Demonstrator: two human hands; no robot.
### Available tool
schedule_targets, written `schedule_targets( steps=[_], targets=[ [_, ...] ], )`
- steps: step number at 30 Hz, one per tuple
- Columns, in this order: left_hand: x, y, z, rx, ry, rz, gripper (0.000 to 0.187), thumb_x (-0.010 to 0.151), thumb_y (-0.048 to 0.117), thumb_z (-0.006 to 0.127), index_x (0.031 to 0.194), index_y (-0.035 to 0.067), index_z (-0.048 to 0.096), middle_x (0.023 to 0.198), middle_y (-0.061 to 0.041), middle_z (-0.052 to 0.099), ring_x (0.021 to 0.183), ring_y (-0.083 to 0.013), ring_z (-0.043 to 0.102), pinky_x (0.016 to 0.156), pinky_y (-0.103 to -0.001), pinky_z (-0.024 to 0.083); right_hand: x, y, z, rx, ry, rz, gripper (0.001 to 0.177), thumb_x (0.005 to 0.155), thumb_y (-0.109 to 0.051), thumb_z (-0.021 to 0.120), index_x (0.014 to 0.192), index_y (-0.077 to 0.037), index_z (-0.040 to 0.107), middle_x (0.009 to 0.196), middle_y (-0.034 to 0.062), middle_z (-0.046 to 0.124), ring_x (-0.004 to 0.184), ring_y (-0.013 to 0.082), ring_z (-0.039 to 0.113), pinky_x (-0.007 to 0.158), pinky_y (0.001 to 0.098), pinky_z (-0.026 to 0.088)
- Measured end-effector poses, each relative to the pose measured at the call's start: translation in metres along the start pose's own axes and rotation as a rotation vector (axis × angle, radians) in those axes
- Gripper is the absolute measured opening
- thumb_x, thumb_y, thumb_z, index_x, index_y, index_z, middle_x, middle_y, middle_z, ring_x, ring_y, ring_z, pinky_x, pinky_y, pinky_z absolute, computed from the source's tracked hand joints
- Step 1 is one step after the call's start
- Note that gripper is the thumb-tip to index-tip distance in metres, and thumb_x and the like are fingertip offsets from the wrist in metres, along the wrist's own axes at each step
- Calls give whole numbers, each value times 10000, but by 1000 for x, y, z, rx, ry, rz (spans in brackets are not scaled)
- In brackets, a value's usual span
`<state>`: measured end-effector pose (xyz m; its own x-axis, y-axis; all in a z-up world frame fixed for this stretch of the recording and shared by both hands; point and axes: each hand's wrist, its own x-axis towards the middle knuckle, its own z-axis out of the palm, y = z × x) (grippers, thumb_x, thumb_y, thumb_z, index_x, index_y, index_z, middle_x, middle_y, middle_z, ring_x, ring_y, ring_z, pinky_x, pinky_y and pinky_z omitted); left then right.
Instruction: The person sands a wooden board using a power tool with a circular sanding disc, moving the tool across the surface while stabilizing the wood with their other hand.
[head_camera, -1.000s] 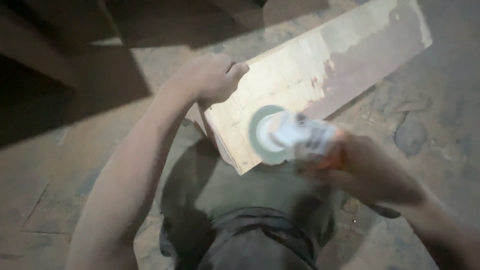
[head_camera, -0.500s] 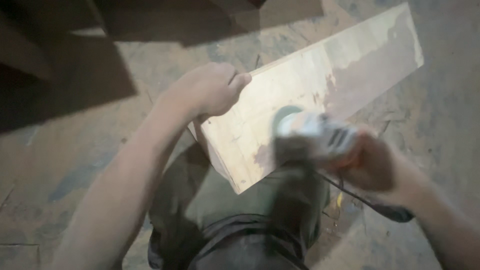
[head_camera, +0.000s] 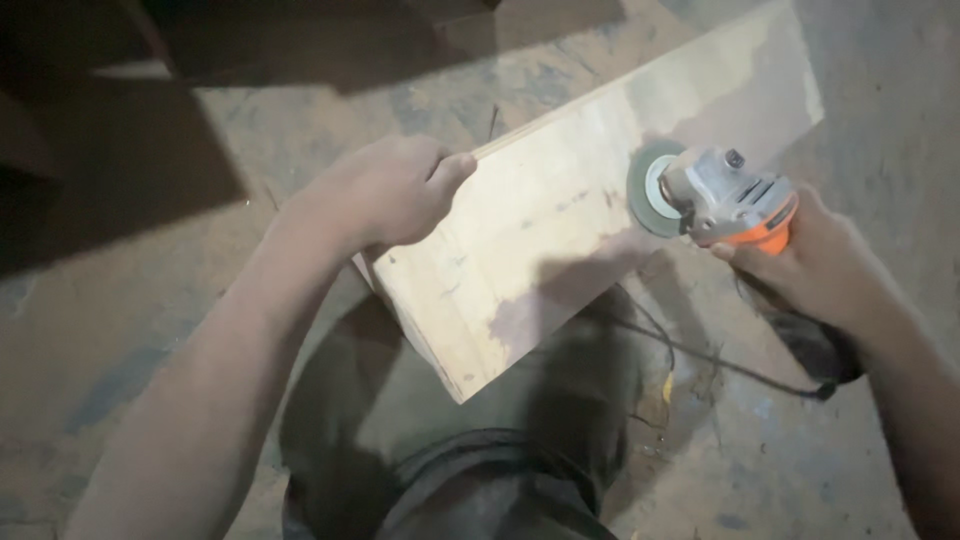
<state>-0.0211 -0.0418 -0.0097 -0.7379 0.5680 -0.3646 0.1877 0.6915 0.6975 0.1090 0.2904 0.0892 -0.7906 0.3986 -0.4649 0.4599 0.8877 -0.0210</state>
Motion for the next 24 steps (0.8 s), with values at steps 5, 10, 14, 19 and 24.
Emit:
schedule_targets(
  steps=[5, 10, 14, 19, 24],
  targets=[
    [-3, 10, -9, -2, -99, -123, 519, 1041, 401, 334, 1084, 25, 688, 1079, -219, 721, 979, -399, 716, 892, -517, 541, -5, -17, 48, 96, -380, -486, 350, 911, -388, 694, 1155, -139, 666, 977, -24, 718, 667, 96, 649, 619, 242, 585],
    [0, 14, -7, 50, -70, -53, 549, 1054, 395, 326, 1021, -16, 688, 1017, -254, 710, 923, -376, 693, 878, -508, 529, -69, -45, 47, -312, -225, -676, 398, 904, -529, 687, 1054, -164, 635, 929, 75, 689, 729, 162, 656, 616, 281, 590],
    [-3, 15, -10, 52, -82, -44, 558, 1055, 402, 332, 960, -20, 683, 911, -241, 721, 802, -362, 703, 800, -503, 549, -18, -31, 17, -239, -292, -365, 342, 961, -380, 637, 1191, -127, 643, 963, 50, 720, 747, 160, 699, 634, 298, 602],
    [-13, 34, -19, 22, -158, -221, 542, 1082, 430, 338, 959, -8, 634, 778, -241, 703, 564, -358, 676, 586, -495, 575, -13, 18, 14, 243, -48, 79, 510, 853, -204, 746, 1305, -43, 575, 1060, 65, 733, 871, 171, 709, 708, 308, 612],
    [-17, 39, -22, -23, -118, -166, 508, 1035, 380, 341, 931, -20, 636, 707, -210, 679, 499, -332, 656, 527, -480, 550, -53, 41, 68, 166, -340, -208, 549, 853, -298, 678, 1351, -106, 548, 1128, 27, 690, 908, 134, 694, 738, 253, 612]
  ],
)
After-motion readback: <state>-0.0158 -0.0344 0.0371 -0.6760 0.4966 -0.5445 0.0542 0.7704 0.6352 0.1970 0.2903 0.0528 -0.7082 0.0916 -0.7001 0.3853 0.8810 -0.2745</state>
